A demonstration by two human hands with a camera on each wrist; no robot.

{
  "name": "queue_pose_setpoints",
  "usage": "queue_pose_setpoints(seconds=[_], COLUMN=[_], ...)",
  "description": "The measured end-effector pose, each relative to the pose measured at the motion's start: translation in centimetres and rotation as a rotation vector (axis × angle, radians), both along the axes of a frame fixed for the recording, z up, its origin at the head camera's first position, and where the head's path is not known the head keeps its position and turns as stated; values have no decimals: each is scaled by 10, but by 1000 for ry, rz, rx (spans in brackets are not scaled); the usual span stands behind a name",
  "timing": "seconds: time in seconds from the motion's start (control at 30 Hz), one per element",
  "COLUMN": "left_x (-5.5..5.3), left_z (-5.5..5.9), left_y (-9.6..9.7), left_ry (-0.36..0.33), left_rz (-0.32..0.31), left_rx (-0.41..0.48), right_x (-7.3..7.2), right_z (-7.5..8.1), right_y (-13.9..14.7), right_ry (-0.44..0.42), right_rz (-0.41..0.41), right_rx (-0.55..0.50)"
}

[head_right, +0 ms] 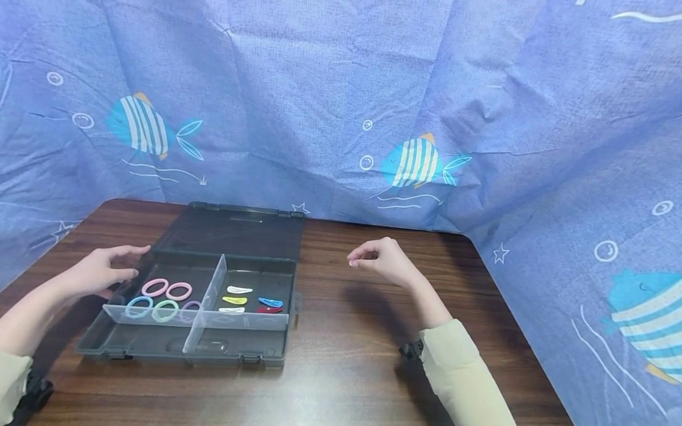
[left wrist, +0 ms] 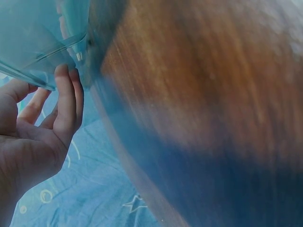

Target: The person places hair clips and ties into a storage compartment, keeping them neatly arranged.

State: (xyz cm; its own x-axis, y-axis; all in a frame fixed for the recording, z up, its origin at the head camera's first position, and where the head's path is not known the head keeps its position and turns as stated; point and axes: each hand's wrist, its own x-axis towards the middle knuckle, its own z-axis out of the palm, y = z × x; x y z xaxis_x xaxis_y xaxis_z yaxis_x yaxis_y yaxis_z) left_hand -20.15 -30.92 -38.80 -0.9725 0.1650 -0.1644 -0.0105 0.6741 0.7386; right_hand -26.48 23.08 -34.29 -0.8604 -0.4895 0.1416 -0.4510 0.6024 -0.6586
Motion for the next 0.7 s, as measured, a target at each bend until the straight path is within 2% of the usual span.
queue_pose_setpoints(seconds=[0.33, 0.53, 0.7], left_x=[2, 3, 3], left_z=[1, 3, 4], left_y=[0, 1, 1], left_ry=[13, 2, -4], left_rz=[-8, -11, -7], left_rx=[5, 2, -2], right_x=[9, 9, 8], right_z=[16, 21, 21], right_y=[-35, -55, -70], right_ry=[88, 81, 72], right_rz=[-28, -31, 6], right_rx=[-90, -134, -150])
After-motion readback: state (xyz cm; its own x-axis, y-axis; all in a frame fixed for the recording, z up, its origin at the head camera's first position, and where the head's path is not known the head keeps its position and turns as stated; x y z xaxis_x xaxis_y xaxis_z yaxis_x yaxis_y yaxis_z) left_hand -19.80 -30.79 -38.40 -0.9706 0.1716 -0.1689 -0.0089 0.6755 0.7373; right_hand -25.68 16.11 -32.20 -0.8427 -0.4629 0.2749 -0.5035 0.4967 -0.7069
